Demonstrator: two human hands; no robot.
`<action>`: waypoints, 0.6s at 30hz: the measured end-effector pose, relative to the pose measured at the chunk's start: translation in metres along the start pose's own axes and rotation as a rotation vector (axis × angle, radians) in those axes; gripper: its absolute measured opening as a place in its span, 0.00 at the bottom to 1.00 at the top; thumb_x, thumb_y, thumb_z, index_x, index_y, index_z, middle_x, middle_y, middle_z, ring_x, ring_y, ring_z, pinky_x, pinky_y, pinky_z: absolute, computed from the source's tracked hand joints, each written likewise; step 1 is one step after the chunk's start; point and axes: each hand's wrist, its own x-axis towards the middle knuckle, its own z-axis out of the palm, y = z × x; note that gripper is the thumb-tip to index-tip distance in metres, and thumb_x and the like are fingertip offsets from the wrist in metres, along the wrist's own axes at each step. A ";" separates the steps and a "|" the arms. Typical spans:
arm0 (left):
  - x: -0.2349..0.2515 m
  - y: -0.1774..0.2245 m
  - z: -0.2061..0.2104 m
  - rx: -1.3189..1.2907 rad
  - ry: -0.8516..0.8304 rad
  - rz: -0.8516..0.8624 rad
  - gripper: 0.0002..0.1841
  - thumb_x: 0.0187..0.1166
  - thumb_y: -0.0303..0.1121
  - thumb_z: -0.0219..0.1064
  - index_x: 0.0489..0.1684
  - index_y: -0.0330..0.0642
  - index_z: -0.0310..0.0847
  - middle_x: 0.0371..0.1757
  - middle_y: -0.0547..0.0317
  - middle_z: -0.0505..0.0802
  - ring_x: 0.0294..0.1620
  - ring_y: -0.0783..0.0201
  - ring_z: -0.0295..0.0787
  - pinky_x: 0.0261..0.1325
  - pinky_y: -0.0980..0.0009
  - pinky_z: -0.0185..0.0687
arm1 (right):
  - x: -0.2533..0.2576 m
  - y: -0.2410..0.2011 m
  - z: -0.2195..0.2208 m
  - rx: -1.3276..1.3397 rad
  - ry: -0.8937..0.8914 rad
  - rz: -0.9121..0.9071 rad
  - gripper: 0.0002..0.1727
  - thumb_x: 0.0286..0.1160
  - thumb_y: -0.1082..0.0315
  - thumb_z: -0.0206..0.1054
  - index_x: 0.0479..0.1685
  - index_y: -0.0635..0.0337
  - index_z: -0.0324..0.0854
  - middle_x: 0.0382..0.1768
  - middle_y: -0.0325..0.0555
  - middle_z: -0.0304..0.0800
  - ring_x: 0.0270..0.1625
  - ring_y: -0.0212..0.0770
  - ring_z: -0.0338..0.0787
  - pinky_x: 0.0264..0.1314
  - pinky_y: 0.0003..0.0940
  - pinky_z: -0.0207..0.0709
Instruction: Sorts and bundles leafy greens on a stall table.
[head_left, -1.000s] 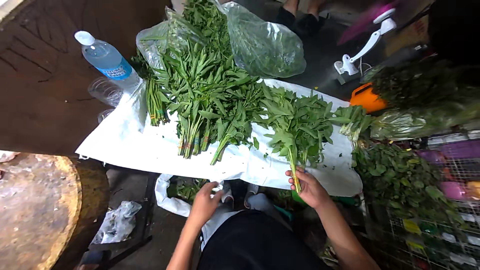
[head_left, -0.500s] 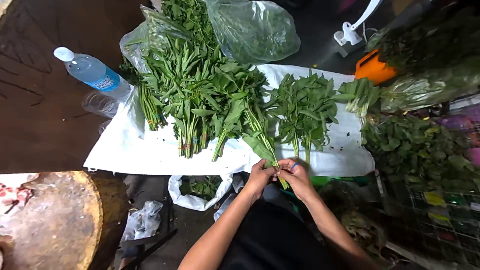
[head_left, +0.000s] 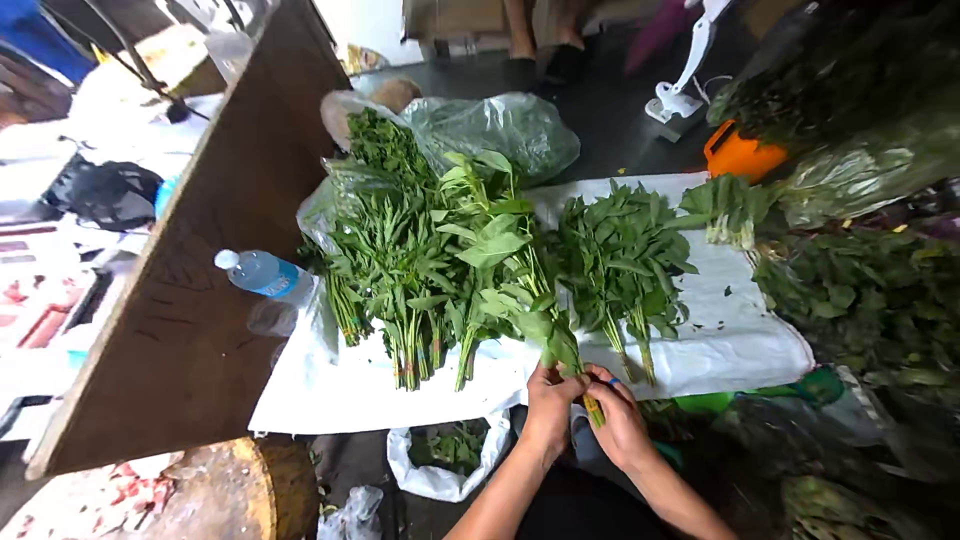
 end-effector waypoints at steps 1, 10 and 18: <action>-0.005 0.008 0.004 0.014 -0.042 0.038 0.23 0.64 0.17 0.72 0.61 0.29 0.76 0.44 0.47 0.93 0.41 0.59 0.93 0.45 0.64 0.91 | -0.003 -0.008 0.004 0.046 0.009 0.019 0.15 0.71 0.75 0.57 0.53 0.65 0.83 0.44 0.47 0.92 0.45 0.36 0.91 0.51 0.33 0.87; 0.039 0.053 0.030 0.195 -0.001 0.149 0.14 0.69 0.22 0.71 0.52 0.33 0.80 0.36 0.52 0.90 0.32 0.63 0.88 0.32 0.67 0.86 | 0.039 -0.049 0.047 -0.081 0.064 -0.041 0.16 0.80 0.71 0.50 0.58 0.64 0.80 0.40 0.42 0.91 0.35 0.32 0.89 0.37 0.30 0.86; 0.050 0.049 0.028 0.047 -0.035 0.179 0.18 0.70 0.18 0.68 0.59 0.33 0.79 0.45 0.49 0.90 0.39 0.61 0.87 0.40 0.63 0.86 | 0.057 -0.048 0.060 -0.103 0.137 -0.004 0.15 0.91 0.67 0.49 0.59 0.66 0.77 0.44 0.46 0.88 0.44 0.36 0.88 0.49 0.36 0.85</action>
